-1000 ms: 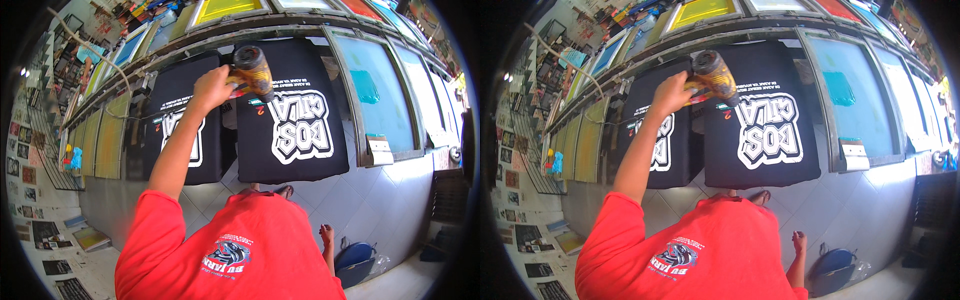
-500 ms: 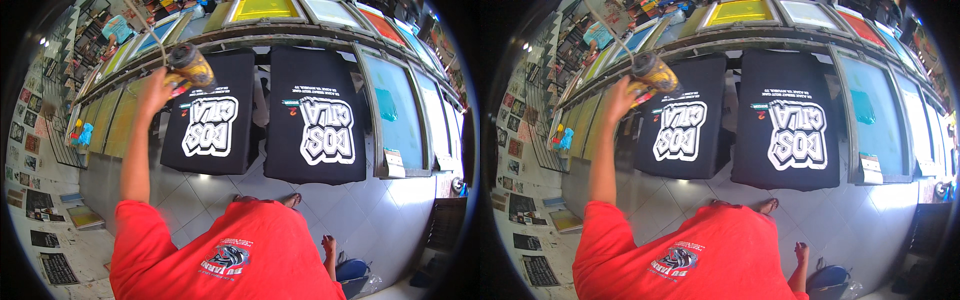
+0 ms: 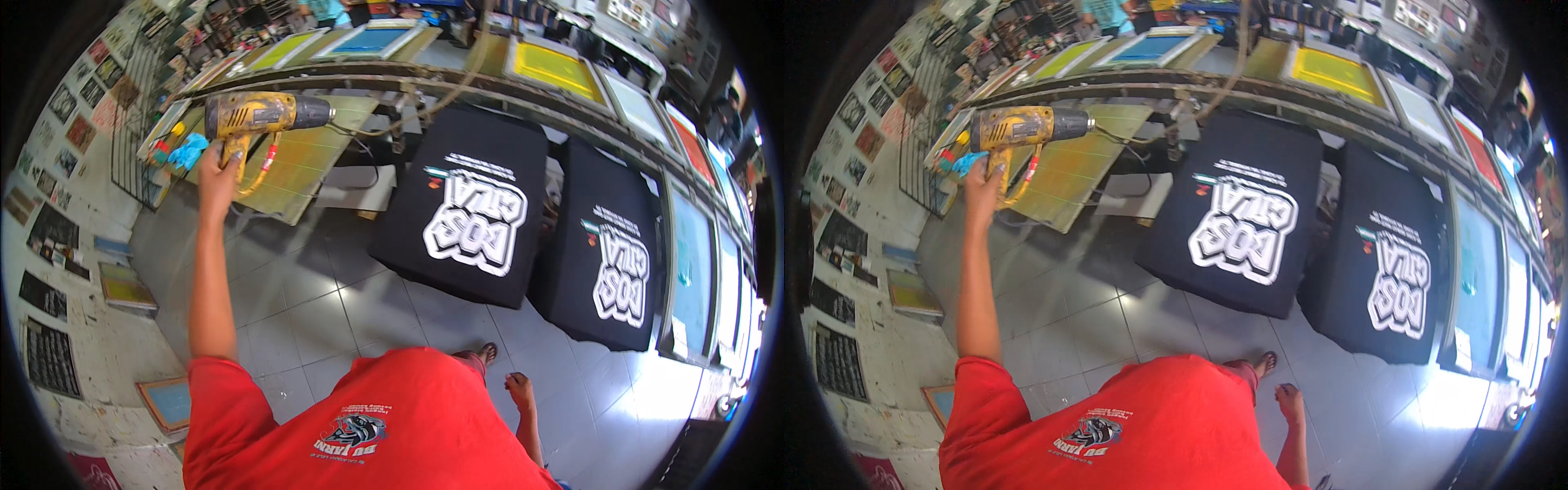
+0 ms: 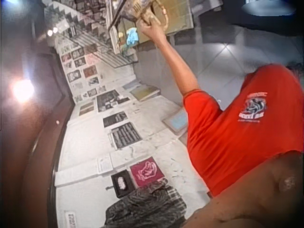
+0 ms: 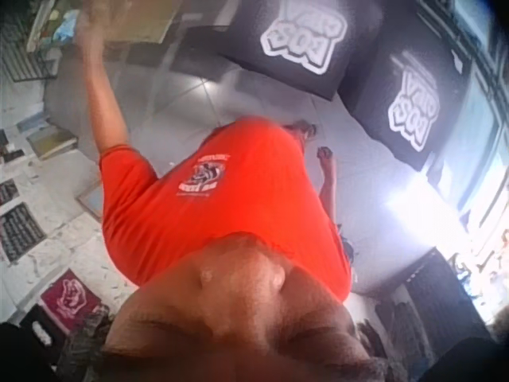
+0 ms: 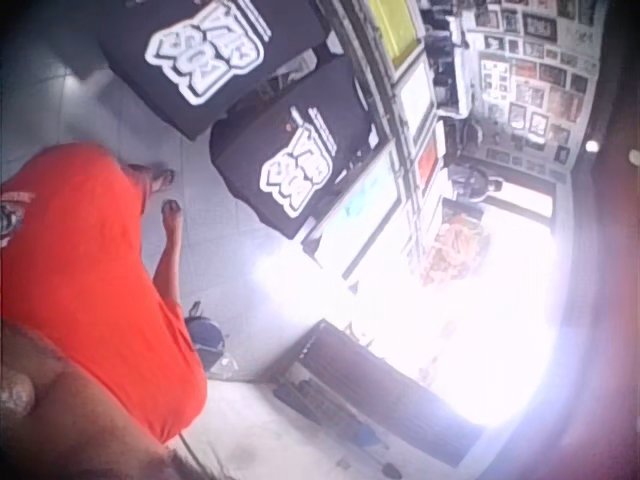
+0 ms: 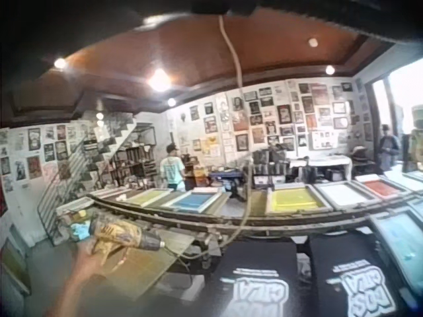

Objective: The person uses a heat gun to dry ink on black t-shirts printed with a white logo. They then position a screen printing frame over a shirt and use a squeegee to apply teal ink through the stencil. The process is repeated for multiple shirts.

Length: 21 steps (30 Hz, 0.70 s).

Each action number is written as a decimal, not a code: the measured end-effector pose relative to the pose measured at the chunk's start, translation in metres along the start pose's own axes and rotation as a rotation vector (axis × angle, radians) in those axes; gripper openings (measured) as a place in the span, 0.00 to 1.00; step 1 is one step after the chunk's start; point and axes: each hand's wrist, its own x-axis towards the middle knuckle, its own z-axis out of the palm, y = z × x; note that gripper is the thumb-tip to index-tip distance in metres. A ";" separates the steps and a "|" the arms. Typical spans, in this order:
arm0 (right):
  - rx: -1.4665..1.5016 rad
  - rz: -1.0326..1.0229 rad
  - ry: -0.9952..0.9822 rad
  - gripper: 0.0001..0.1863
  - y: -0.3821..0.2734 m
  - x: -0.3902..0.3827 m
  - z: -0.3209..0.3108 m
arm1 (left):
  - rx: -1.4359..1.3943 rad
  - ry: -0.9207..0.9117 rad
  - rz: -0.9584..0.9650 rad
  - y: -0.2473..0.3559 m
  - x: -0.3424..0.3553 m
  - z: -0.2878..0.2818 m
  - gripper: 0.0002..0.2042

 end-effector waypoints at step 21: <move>-0.302 -1.315 -0.451 0.34 -0.538 0.088 0.320 | -1.284 0.483 -0.764 -0.124 -0.044 -0.126 0.17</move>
